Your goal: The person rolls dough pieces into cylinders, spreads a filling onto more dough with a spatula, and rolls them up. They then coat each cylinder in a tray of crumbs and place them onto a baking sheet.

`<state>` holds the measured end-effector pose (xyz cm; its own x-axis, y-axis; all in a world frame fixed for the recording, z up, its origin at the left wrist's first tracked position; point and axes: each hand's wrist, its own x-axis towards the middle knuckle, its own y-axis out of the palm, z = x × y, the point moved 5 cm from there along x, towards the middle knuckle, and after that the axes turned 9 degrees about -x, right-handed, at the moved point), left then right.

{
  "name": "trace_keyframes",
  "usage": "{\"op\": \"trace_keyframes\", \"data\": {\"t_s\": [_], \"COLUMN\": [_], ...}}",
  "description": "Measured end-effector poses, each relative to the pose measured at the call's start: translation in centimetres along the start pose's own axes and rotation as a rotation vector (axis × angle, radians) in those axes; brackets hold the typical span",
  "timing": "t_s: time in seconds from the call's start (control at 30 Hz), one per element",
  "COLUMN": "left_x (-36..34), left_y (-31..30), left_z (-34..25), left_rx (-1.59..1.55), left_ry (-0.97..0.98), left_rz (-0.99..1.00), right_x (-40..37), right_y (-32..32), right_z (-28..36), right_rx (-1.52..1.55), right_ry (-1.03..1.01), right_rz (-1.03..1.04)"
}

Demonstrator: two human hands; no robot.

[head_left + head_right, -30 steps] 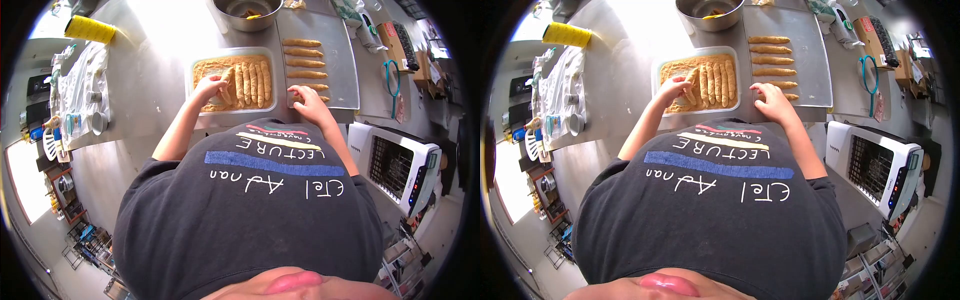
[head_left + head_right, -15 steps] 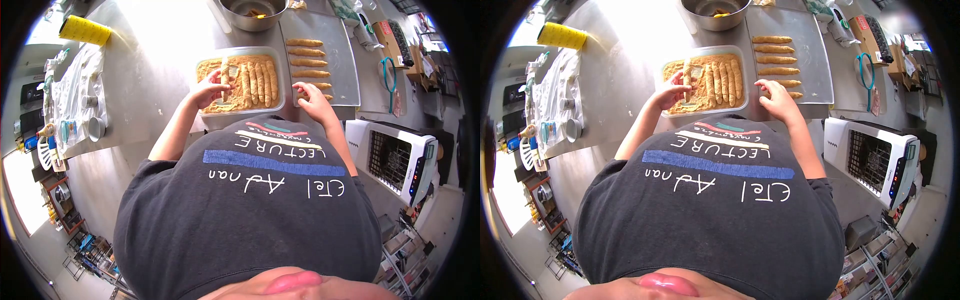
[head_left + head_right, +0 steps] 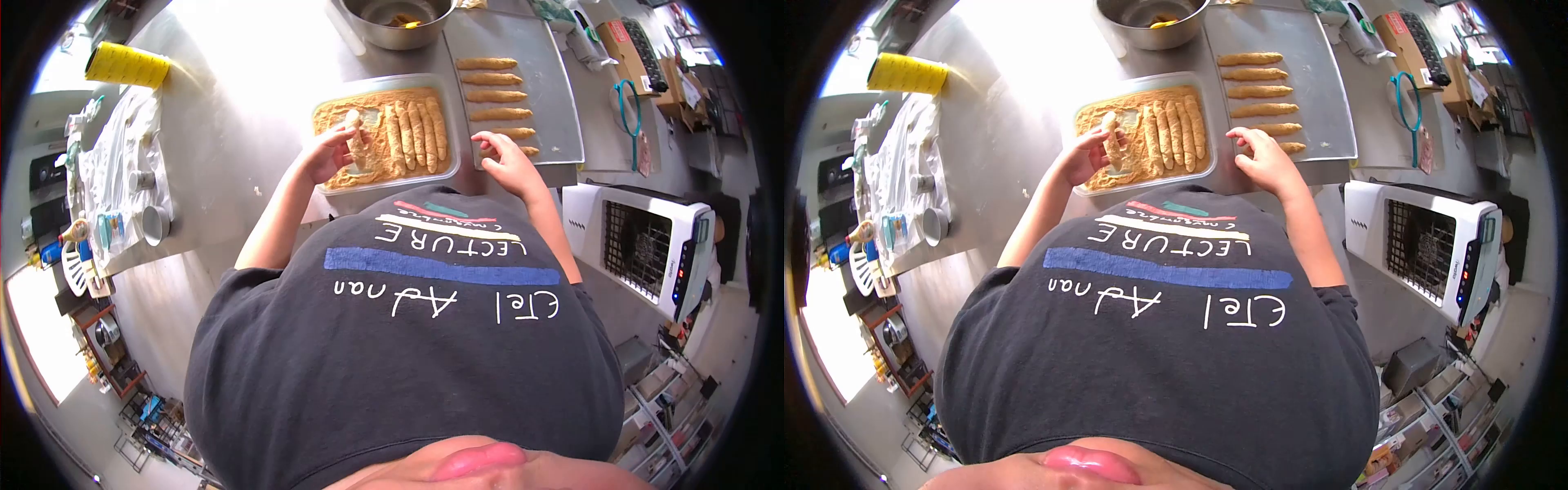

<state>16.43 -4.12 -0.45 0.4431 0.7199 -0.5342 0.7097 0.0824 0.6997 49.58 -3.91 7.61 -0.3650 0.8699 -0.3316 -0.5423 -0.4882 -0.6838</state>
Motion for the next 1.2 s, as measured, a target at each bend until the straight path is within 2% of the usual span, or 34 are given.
{"op": "trace_keyframes", "data": {"t_s": [0.1, 0.13, 0.23, 0.3, 0.37, 0.57, 0.7, 0.77, 0.8, 0.83, 0.9, 0.93, 0.97, 1.17, 1.2], "left_x": [-0.1, -0.2, -0.6, -0.2, -0.8, -1.3, -1.4, -1.2, -0.9, -0.2, 1.1, 1.5, 3.2, 16.5, 18.9], "left_y": [-0.5, -0.5, -0.2, -0.8, -0.2, 0.9, 2.0, 1.4, 1.7, 2.4, 4.4, 7.8, 8.4, 19.9, 21.3], "left_z": [0.2, 0.4, 0.4, 0.7, 0.6, 1.0, 1.1, 1.3, 1.0, 0.6, -0.7, -1.5, -2.1, -6.4, -6.4], "left_rx": [0.114, 0.084, 0.029, 0.035, 0.035, 0.043, -0.017, 0.039, 0.177, 0.178, 0.505, 0.477, 0.464, 0.700, 0.783], "left_ry": [0.022, 0.014, -0.036, -0.010, 0.058, 0.043, 0.139, 0.065, 0.044, 0.048, 0.019, 0.032, 0.058, -0.008, -0.009], "left_rz": [-0.059, -0.076, -0.031, -0.001, -0.081, -0.073, -0.197, -0.269, -0.356, -0.358, -0.353, -0.397, -0.389, 0.011, 0.015], "right_x": [-0.5, -0.6, -0.8, -0.9, -0.8, -0.7, -0.9, -1.0, -1.0, -1.0, -0.9, -0.8, -0.7, 0.6, 1.0], "right_y": [-0.5, -0.6, -1.2, -1.9, -2.8, -6.3, -8.6, -9.6, -10.1, -10.4, -11.2, -11.5, -11.8, -13.7, -13.8], "right_z": [0.0, -0.5, -1.4, -1.9, -2.6, -5.6, -8.3, -9.6, -10.2, -10.7, -11.7, -12.2, -12.5, -13.9, -14.1], "right_rx": [0.032, 0.039, 0.029, 0.038, 0.049, 0.054, -0.001, -0.010, -0.011, -0.011, -0.008, -0.007, -0.004, 0.007, 0.010], "right_ry": [0.035, -0.010, 0.005, -0.002, -0.010, 0.029, -0.011, -0.016, -0.011, -0.005, 0.003, 0.015, 0.010, -0.013, -0.016], "right_rz": [-0.008, -0.078, -0.084, -0.097, -0.106, -0.078, -0.087, -0.096, -0.089, -0.081, -0.074, -0.069, -0.068, -0.084, -0.082]}}
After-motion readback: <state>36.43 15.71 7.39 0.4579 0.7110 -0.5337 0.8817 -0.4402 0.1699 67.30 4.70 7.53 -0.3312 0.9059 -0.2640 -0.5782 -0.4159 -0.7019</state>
